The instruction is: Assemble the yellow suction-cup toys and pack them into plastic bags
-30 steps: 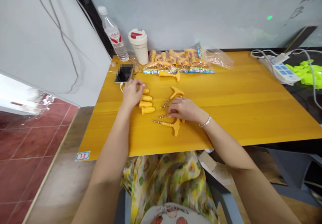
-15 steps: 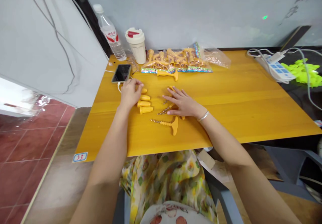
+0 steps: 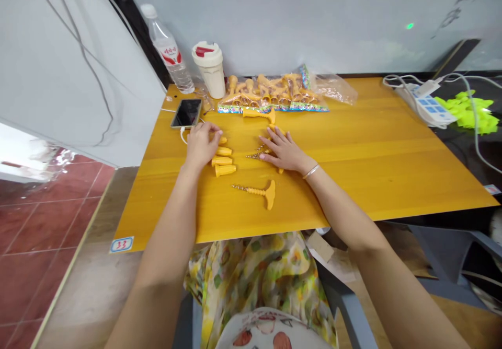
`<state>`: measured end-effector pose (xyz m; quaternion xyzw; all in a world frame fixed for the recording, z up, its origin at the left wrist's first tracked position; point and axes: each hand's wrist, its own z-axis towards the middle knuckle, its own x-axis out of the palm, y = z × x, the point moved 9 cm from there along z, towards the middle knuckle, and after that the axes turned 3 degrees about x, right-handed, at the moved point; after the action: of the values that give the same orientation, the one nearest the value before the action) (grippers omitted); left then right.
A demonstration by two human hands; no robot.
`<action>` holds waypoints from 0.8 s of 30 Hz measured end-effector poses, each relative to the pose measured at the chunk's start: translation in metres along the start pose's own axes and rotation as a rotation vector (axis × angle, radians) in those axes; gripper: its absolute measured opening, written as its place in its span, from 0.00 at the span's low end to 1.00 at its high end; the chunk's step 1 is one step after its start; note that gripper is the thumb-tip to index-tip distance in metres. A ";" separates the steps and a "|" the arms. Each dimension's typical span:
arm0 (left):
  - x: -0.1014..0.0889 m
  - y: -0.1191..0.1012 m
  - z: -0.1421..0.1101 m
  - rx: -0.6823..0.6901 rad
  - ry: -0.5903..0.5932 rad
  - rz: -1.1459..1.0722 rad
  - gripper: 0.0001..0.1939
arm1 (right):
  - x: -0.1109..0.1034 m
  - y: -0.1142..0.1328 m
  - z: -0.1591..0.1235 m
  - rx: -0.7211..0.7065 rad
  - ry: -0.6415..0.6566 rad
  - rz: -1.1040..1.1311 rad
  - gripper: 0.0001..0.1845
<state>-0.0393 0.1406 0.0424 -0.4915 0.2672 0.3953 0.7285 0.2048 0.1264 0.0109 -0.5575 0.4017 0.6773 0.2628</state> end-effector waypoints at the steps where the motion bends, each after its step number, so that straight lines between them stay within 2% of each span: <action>1: 0.000 0.000 0.000 0.001 -0.001 0.005 0.10 | -0.004 0.003 -0.002 -0.006 -0.014 0.003 0.40; 3: -0.002 0.000 0.000 0.006 -0.007 0.019 0.11 | -0.016 0.020 -0.010 -0.053 -0.058 0.004 0.42; 6: -0.004 -0.001 0.001 0.016 -0.018 0.046 0.11 | -0.026 0.061 -0.035 -0.187 -0.086 0.016 0.40; 9: -0.005 -0.003 0.000 0.021 -0.024 0.070 0.11 | -0.019 0.098 -0.065 -0.314 -0.058 0.009 0.37; 11: -0.005 -0.004 0.000 0.026 -0.026 0.077 0.11 | -0.010 0.107 -0.081 -0.335 -0.046 -0.009 0.33; 15: -0.002 -0.006 0.000 0.039 -0.011 0.054 0.11 | 0.003 0.095 -0.098 -0.284 -0.042 -0.027 0.25; 19: -0.003 -0.007 0.000 0.038 -0.011 0.054 0.11 | -0.002 0.079 -0.103 -0.243 -0.047 -0.028 0.25; 21: -0.004 -0.008 0.000 0.041 -0.020 0.063 0.11 | -0.009 0.071 -0.096 -0.238 -0.056 -0.025 0.26; 24: -0.005 -0.009 0.000 0.049 -0.029 0.070 0.11 | -0.021 0.050 -0.068 -0.189 -0.072 -0.036 0.27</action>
<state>-0.0347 0.1369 0.0509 -0.4583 0.2832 0.4210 0.7297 0.2070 0.0441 0.0399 -0.5622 0.3163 0.7270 0.2354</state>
